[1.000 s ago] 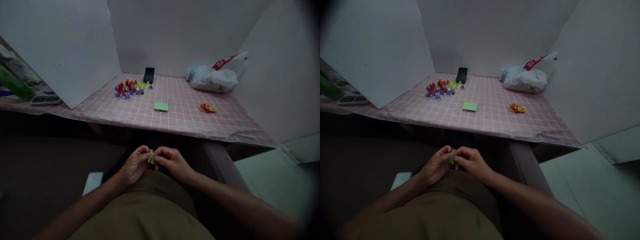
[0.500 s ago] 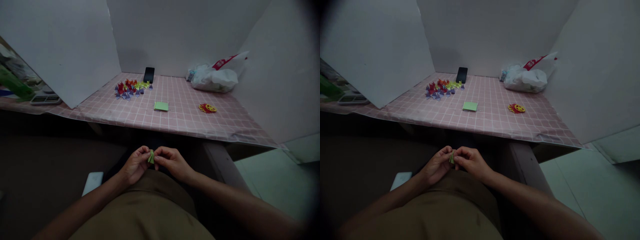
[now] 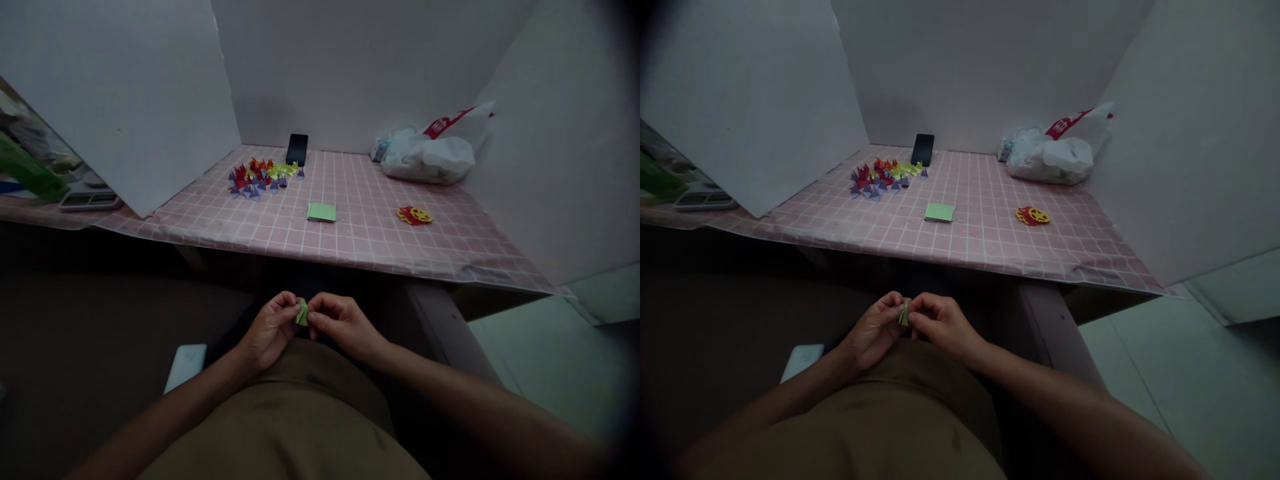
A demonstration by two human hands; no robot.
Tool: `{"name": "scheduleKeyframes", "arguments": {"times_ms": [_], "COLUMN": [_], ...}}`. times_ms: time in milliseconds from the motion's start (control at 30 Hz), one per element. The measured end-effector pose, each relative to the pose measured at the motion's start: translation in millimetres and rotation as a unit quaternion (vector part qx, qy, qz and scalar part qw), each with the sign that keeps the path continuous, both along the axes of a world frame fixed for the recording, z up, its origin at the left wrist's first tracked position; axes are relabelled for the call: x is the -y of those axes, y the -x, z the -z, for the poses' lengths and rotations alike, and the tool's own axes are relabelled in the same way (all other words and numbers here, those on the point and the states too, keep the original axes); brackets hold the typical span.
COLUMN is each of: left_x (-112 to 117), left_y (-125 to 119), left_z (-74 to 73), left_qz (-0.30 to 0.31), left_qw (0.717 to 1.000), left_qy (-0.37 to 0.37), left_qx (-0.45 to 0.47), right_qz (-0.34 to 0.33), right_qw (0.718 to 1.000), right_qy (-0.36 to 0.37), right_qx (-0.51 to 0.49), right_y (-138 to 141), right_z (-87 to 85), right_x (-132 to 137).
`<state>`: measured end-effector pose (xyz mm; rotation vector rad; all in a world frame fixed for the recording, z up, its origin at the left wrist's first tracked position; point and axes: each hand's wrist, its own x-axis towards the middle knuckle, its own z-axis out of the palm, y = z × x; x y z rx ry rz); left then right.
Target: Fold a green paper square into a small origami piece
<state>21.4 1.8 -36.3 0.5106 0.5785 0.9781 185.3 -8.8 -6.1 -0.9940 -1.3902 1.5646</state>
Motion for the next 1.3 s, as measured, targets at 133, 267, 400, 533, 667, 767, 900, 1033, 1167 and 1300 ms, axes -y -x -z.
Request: {"name": "scheduleKeyframes", "arguments": {"times_ms": [133,267,400,533,667,767,900,1033,1167,1300], "left_x": [-0.2,-0.3,-0.2,0.1,0.4,0.4,-0.1,-0.6,-0.8,-0.7], "left_y": [-0.4,-0.5,0.1,-0.1,-1.0,-1.0,-0.1,0.2,-0.1,-0.6], "left_z": [0.9,2.1,3.2,2.0,-0.3,0.3,3.5,4.5,4.2,4.6], "left_qz": [-0.005,-0.009,-0.002,-0.002,0.002,0.007,0.009,0.003,-0.001,-0.002], "left_qw": [1.000,1.000,1.000,1.000,1.000,1.000,1.000,1.000,1.000,1.000], "left_qy": [0.000,0.000,-0.006,0.000,0.008,0.014,0.017,0.019,0.020,0.018], "left_qx": [-0.002,-0.007,-0.006,-0.001,0.005,0.004,0.005,0.007,0.003,0.005], "right_qz": [0.001,0.002,0.004,0.001,-0.007,-0.011,-0.009,-0.004,-0.002,-0.001], "right_qw": [1.000,0.999,0.999,0.999,0.999,1.000,0.999,0.999,0.999,0.999], "right_qy": [0.023,0.042,0.044,0.037,0.027,0.018,0.020,0.030,0.034,0.037], "right_qx": [-0.016,-0.013,-0.008,-0.013,-0.023,-0.021,-0.024,-0.027,-0.016,-0.013], "right_y": [0.6,1.0,1.3,0.9,-0.8,-1.3,-0.4,0.5,0.9,1.5], "right_z": [0.0,-0.8,-0.7,2.3,4.7,4.3,3.4,4.0,3.7,1.8], "right_x": [-0.6,-1.1,-1.0,-1.2,-1.6,-1.6,-1.7,-1.8,-2.0,-2.0]}}
